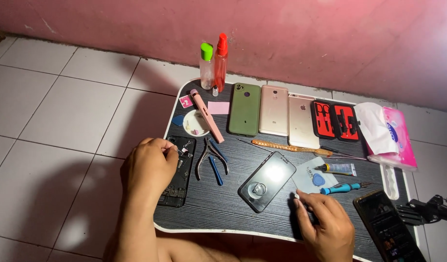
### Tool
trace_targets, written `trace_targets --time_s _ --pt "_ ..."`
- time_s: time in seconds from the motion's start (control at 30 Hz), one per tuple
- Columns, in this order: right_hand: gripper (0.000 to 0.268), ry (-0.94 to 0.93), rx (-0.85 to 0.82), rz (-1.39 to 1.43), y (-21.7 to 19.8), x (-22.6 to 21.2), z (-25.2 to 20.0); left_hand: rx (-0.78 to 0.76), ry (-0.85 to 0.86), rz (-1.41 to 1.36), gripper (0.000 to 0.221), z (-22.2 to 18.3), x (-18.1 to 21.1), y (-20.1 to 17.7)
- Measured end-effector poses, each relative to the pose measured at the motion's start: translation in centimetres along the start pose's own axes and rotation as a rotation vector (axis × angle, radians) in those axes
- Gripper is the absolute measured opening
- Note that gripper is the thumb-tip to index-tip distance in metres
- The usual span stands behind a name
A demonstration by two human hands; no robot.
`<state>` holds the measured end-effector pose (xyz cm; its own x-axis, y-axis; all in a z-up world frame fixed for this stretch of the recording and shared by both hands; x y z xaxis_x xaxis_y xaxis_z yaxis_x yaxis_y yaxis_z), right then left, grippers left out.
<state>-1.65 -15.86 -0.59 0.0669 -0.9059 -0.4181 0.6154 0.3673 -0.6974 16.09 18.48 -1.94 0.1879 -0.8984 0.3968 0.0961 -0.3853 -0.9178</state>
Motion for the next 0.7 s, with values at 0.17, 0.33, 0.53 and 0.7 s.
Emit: trace_targets --time_s 0.17,0.33,0.53,0.7 --pt "0.021 0.007 0.004 -0.017 0.1 0.0 0.0 -0.011 -0.043 0.03 0.017 0.0 0.0 -1.0" --pt "0.021 -0.002 0.009 -0.002 -0.1 -0.4 0.4 0.002 0.0 0.052 0.014 0.0 0.2 -0.3" --pt "0.02 -0.006 0.005 0.027 -0.4 -0.4 0.6 -0.041 -0.02 0.175 0.016 -0.1 1.1 -0.2" --pt "0.021 0.013 -0.015 0.027 -0.4 -0.3 0.6 -0.088 -0.021 0.211 0.019 -0.1 1.2 0.3"
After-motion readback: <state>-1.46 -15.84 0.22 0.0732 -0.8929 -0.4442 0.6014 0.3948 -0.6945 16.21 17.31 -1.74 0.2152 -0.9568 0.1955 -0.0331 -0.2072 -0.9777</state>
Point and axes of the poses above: each hand's wrist, its own z-axis towards the middle knuckle, its own y-axis out of the palm, x = y × z, the point moved 9 cm from there along z, towards the middle knuckle, and after that the axes turned 8 degrees about x, right-handed, at the moved point
